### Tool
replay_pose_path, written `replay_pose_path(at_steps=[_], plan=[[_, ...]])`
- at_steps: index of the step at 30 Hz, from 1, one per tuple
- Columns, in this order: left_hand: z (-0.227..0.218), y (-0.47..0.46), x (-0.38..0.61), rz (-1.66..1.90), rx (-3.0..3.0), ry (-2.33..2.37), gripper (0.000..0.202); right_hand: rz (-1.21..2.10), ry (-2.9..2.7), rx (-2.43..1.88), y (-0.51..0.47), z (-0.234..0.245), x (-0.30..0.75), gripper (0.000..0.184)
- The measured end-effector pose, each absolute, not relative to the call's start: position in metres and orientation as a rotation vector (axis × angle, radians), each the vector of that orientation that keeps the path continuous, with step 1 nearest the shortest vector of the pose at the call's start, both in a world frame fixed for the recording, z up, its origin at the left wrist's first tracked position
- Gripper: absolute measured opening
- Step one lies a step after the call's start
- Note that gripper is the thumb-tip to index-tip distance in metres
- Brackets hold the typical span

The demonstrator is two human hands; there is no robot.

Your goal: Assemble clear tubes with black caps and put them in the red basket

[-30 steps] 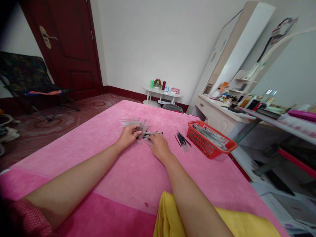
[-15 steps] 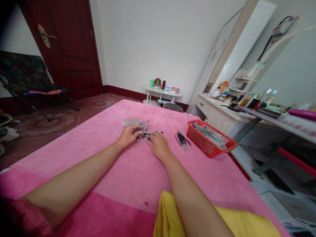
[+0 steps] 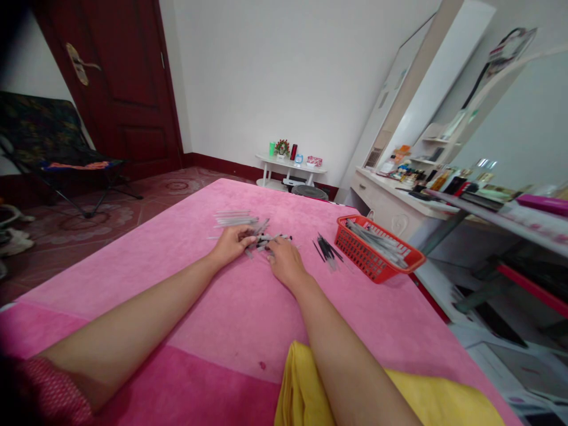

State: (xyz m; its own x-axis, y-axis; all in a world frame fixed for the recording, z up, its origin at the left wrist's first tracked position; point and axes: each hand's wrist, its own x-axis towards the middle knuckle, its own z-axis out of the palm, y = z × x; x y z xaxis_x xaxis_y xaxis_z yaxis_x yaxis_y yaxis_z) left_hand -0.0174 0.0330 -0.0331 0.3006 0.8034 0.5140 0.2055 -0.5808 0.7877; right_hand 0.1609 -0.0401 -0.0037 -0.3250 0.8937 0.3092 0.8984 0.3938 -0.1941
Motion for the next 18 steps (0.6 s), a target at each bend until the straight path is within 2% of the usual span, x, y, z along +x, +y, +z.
replay_pose_path(at_steps=[18], plan=[[-0.0332,0.0336,-0.0179,1.241,1.989,0.908,0.017,-0.008,-2.291,-1.569,-0.0423,-0.002,0.1593,0.024]])
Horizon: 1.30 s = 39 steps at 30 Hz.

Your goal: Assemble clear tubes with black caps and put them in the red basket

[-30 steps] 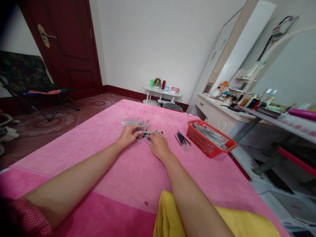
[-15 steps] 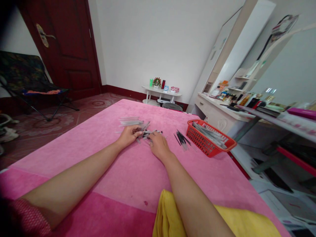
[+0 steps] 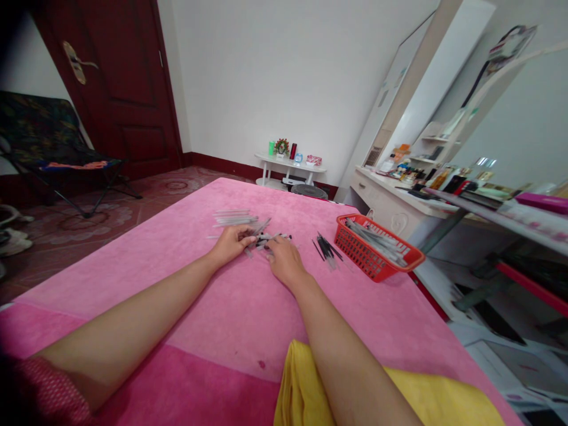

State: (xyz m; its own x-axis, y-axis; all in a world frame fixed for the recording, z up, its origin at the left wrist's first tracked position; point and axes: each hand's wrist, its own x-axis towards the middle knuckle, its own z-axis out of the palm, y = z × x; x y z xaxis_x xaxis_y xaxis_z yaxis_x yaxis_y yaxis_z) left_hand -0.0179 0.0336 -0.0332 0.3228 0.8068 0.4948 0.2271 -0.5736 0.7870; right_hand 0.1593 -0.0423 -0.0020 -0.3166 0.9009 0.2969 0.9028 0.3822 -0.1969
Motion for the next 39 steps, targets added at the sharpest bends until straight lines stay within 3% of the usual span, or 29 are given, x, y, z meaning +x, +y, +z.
replay_pose_path(at_steps=[39], plan=[[-0.0268,0.0289,-0.0182,1.202,2.043,0.951,0.014,-0.003,-2.304,-1.589,-0.0432,-0.0005,0.1583,0.025]])
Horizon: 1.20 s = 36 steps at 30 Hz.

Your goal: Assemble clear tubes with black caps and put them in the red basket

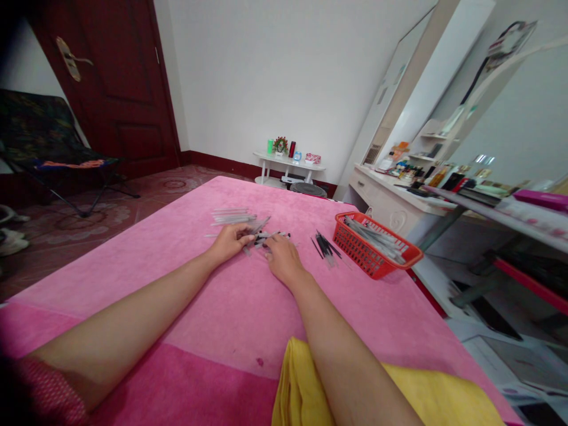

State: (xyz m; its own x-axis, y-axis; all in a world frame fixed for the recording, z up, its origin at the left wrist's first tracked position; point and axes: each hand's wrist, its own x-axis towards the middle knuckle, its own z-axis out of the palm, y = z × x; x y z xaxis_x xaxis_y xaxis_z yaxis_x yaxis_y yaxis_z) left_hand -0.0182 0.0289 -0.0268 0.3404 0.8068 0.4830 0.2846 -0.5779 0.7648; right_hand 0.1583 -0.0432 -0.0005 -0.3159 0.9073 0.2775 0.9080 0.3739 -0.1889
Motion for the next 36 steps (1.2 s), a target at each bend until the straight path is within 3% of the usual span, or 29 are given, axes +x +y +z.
replay_pose_path(at_steps=[36], plan=[[-0.0231,0.0271,-0.0181,1.168,2.087,0.969,0.018,-0.049,-2.308,-1.57,-0.0427,-0.0023,0.1583,0.025]])
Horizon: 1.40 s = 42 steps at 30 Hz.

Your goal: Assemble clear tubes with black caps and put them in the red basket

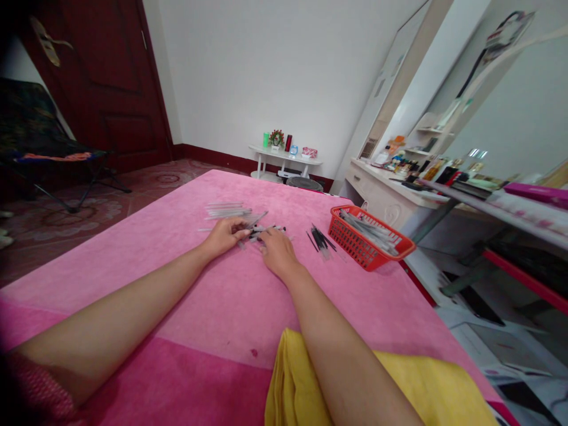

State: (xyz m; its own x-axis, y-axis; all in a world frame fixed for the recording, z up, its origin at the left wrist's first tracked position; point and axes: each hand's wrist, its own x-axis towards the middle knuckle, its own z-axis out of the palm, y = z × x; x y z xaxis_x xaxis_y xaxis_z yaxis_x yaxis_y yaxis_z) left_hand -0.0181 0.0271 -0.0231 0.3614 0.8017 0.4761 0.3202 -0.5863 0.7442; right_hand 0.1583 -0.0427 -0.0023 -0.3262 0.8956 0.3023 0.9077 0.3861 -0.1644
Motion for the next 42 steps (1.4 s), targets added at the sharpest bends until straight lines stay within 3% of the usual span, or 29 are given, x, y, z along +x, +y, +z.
replay_pose_path(at_steps=[42], plan=[[-0.0278,0.0298,-0.0174,1.078,2.209,0.962,0.018,-0.051,-2.303,-1.554,-0.0427,-0.0026,0.1587,0.027]])
